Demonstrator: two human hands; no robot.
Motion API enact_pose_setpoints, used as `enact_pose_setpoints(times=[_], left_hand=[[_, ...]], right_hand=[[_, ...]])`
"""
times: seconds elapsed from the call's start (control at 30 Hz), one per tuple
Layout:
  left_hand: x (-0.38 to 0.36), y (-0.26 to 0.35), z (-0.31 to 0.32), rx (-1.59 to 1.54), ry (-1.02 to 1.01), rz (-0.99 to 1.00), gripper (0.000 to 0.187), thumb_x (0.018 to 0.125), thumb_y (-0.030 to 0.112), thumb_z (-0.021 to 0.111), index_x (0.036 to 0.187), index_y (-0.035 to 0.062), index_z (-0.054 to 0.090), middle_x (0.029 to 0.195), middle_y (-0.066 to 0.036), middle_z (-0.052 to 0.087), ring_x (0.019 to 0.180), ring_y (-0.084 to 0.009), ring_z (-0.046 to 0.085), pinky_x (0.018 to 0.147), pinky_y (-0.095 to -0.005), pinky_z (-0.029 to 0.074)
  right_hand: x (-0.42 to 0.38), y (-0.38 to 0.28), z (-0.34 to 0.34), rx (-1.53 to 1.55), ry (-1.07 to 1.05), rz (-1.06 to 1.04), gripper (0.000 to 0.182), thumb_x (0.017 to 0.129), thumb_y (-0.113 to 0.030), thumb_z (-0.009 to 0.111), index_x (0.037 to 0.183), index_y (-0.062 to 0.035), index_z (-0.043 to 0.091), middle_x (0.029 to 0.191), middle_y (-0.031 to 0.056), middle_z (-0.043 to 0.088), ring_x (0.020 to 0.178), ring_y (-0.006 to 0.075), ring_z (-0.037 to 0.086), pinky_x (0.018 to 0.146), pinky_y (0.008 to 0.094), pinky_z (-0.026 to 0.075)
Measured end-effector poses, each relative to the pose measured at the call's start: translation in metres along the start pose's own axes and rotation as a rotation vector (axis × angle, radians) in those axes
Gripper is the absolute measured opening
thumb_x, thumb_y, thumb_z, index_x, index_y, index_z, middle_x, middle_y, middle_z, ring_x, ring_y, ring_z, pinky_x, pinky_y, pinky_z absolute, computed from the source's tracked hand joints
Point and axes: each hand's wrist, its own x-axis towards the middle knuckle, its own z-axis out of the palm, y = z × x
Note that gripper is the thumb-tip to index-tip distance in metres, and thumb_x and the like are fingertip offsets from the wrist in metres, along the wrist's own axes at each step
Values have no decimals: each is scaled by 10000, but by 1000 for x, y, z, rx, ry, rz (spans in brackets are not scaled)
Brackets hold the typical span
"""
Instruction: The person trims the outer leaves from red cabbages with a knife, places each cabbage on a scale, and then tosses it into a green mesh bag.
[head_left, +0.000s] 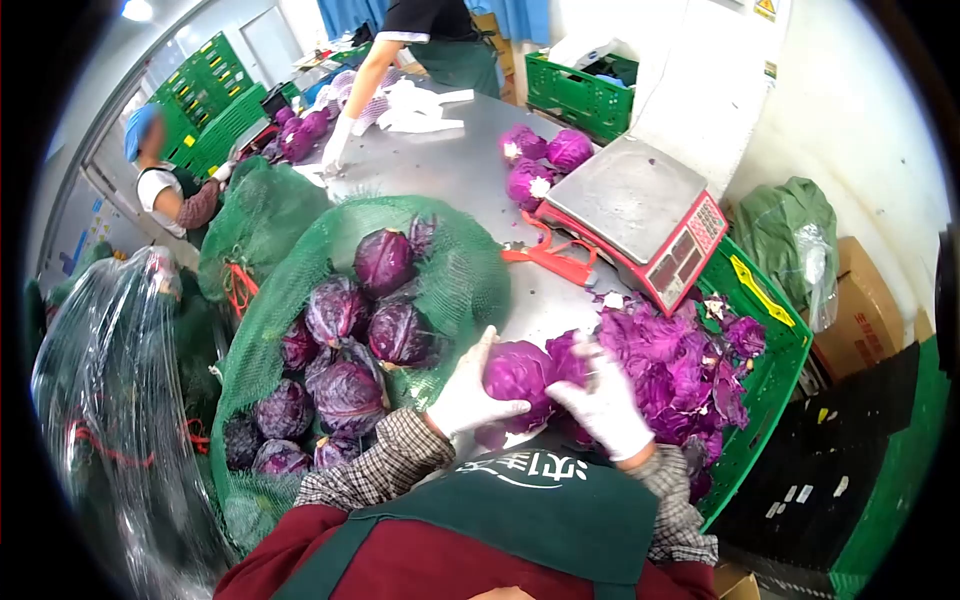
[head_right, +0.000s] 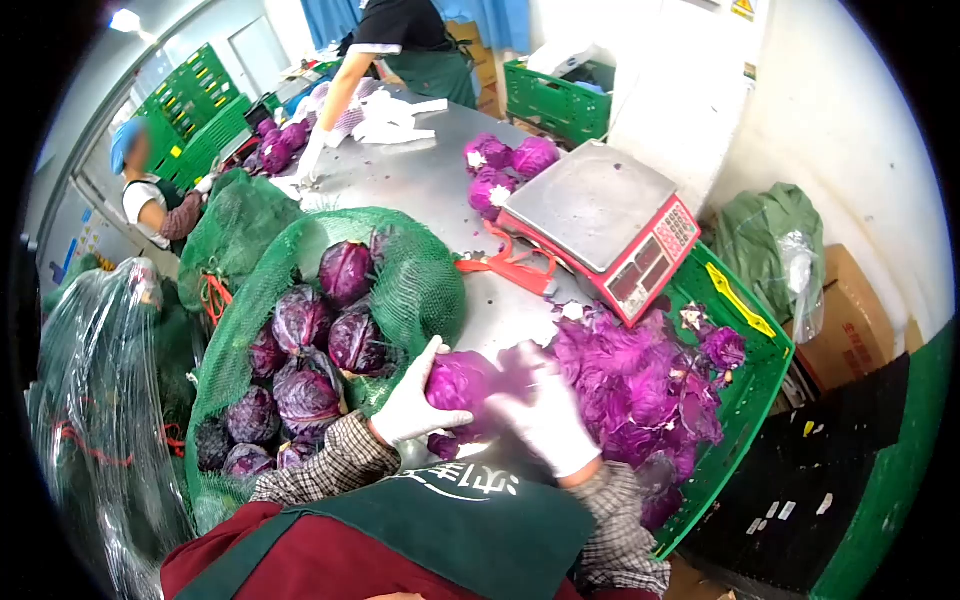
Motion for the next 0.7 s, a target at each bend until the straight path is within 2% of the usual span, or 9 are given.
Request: enact_pose_setpoints(times=[0.1,0.23,0.27,0.37,0.4,0.5,0.53,0.63,0.7], left_hand=[[14,4,3,63,-83,63,1303,599,514,853,1512,-31,102,1405,-288,384,1324,-430,364,1126,-459,298],[16,6,-2,64,-131,3,1303,610,494,848,1513,-31,69,1405,-291,381,1305,-440,369,1122,-474,292],[16,9,-1,89,-126,3,1302,614,490,846,1512,-33,61,1408,-292,376,1307,-443,364,1123,-476,291],[15,10,5,172,-114,35,1295,635,476,833,1511,-37,29,1430,-301,346,1319,-448,338,1121,-482,292],[14,13,7,196,-105,28,1292,638,475,830,1510,-37,28,1434,-303,341,1320,-449,336,1121,-482,293],[12,19,11,273,-71,21,1240,666,487,806,1502,-56,68,1451,-295,329,1320,-446,337,1114,-469,315],[10,24,14,316,-57,12,1229,672,488,802,1500,-60,78,1453,-292,329,1320,-445,338,1110,-465,323],[11,34,13,379,-40,-25,1183,691,486,787,1488,-72,115,1455,-279,333,1317,-437,343,1098,-453,349],[10,38,13,363,-50,-45,1173,684,466,798,1483,-74,130,1455,-281,329,1315,-437,345,1098,-453,351]], right_hand=[[2,-24,10,-82,-190,111,694,764,-301,787,1318,0,498,1226,201,557,1213,318,505,1040,381,401],[13,-19,3,6,-287,121,607,793,-286,762,1264,10,520,1210,172,577,1136,282,565,998,351,438],[13,-19,1,-18,-281,93,540,822,-283,718,1234,11,532,1178,175,595,1081,293,604,944,353,478],[13,-10,-1,-85,-363,43,590,841,-155,682,1364,14,467,1256,183,575,1136,216,578,960,310,465],[15,-24,-6,-202,-361,41,553,829,-124,634,1342,23,488,1198,200,607,1065,247,627,905,325,499],[13,-14,-2,-395,-225,-182,530,810,-136,619,1307,18,517,1116,214,631,957,304,655,838,356,526],[15,-13,0,-430,-259,-48,500,799,-155,606,1265,14,539,1077,226,631,885,357,642,776,388,536],[26,-16,2,-528,-216,62,339,818,-161,589,1113,6,588,860,230,643,755,383,640,690,434,531],[33,2,2,-508,-70,-7,222,816,-147,572,981,-2,599,768,221,622,731,415,624,671,476,513]])
